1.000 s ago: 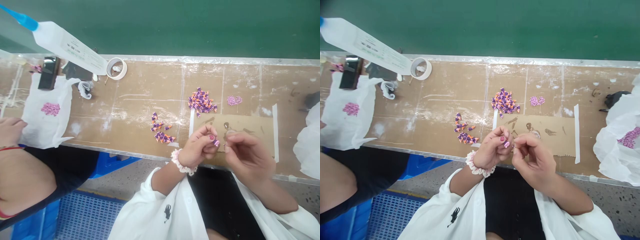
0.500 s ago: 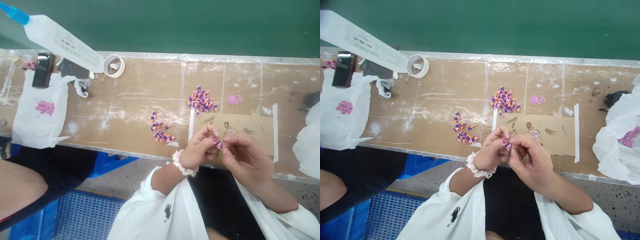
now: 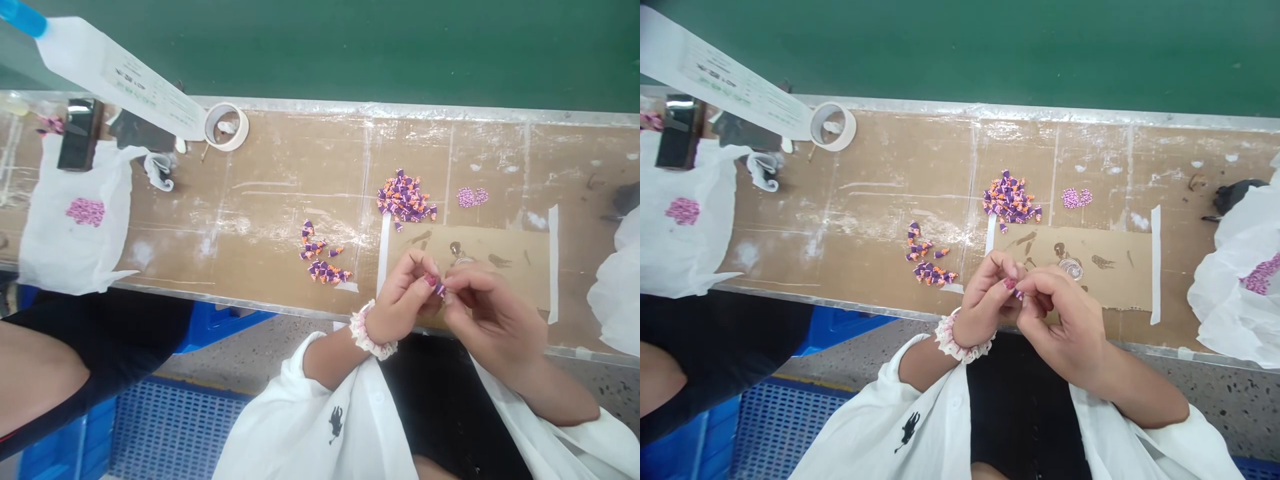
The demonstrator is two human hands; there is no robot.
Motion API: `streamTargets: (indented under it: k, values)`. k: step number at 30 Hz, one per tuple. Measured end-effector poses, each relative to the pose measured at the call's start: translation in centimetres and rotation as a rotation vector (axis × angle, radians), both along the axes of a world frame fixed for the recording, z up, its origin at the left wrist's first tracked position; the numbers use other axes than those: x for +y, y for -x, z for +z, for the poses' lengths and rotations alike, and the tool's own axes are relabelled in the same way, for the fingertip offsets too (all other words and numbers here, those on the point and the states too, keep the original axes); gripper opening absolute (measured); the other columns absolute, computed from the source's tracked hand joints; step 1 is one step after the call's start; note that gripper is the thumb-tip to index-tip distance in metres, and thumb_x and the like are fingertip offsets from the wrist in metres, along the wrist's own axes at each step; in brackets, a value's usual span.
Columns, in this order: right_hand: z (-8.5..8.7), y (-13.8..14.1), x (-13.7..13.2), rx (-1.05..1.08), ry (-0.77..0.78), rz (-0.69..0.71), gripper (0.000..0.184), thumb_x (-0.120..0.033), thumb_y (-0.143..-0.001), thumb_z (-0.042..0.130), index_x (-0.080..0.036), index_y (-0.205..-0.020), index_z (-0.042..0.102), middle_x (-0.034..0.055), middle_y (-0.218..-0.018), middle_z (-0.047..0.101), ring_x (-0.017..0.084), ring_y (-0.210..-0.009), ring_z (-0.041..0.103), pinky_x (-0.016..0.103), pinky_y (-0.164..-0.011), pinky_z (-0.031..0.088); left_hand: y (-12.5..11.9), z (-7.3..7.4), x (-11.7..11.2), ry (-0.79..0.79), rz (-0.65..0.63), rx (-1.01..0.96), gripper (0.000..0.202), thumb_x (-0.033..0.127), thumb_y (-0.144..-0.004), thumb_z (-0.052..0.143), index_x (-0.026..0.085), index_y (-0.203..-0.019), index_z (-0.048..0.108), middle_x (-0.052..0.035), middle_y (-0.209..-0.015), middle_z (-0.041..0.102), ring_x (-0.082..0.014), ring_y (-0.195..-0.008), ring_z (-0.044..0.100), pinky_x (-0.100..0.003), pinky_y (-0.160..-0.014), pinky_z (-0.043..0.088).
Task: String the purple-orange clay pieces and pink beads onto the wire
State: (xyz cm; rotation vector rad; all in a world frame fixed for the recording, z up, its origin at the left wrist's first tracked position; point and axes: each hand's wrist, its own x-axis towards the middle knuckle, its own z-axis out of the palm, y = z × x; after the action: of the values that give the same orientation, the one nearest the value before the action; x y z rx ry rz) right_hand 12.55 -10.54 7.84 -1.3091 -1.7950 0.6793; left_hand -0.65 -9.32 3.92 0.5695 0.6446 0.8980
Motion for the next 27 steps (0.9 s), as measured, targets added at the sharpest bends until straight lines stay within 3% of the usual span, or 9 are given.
streamTargets:
  k: [17,21,25,27]
  values:
    - [-0.3,-0.3,0.5,0.022,0.024,0.001,0.026,-0.001,-0.078,0.056,-0.024,-0.089,0.059,-0.0007,-0.075,0.064,0.012,-0.062,0.06,0.025,-0.054,0.049,-0.1,0.1,0.2,-0.019,0.008,0.092,0.03,0.047,-0.086,0.06,0.022,-0.085,0.044,0.0061,-0.064,0.039,-0.0058,-0.05,0.032,-0.019,-0.047,0.03]
    - [-0.9,-2.4,1.3,0.037,0.053,0.024,0.025,-0.007,-0.08,0.06,-0.025,-0.097,0.06,0.0009,-0.081,0.064,0.014,-0.066,0.059,0.028,-0.058,0.05,0.0,-0.6,2.1,-0.069,0.066,0.185,0.023,0.039,-0.087,0.059,0.021,-0.087,0.045,0.0057,-0.067,0.044,-0.0046,-0.05,0.034,-0.017,-0.046,0.03]
    - [-2.2,-6.3,4.0,-0.268,0.02,-0.174,0.009,-0.016,-0.081,0.061,-0.024,-0.086,0.061,0.0005,-0.076,0.062,0.014,-0.061,0.055,0.029,-0.059,0.047,0.4,-1.8,5.3,-0.061,0.186,0.375,0.013,0.029,-0.088,0.056,0.021,-0.093,0.047,0.0046,-0.07,0.051,-0.0042,-0.053,0.042,-0.015,-0.047,0.032]
    - [-3.3,-8.3,5.8,-0.425,0.067,-0.221,0.007,-0.018,-0.081,0.056,-0.023,-0.082,0.06,0.0002,-0.071,0.059,0.014,-0.058,0.054,0.031,-0.06,0.047,0.6,-2.2,6.4,-0.047,0.199,0.405,0.022,0.025,-0.087,0.056,0.021,-0.107,0.046,0.0006,-0.081,0.062,-0.0048,-0.056,0.049,-0.016,-0.049,0.036]
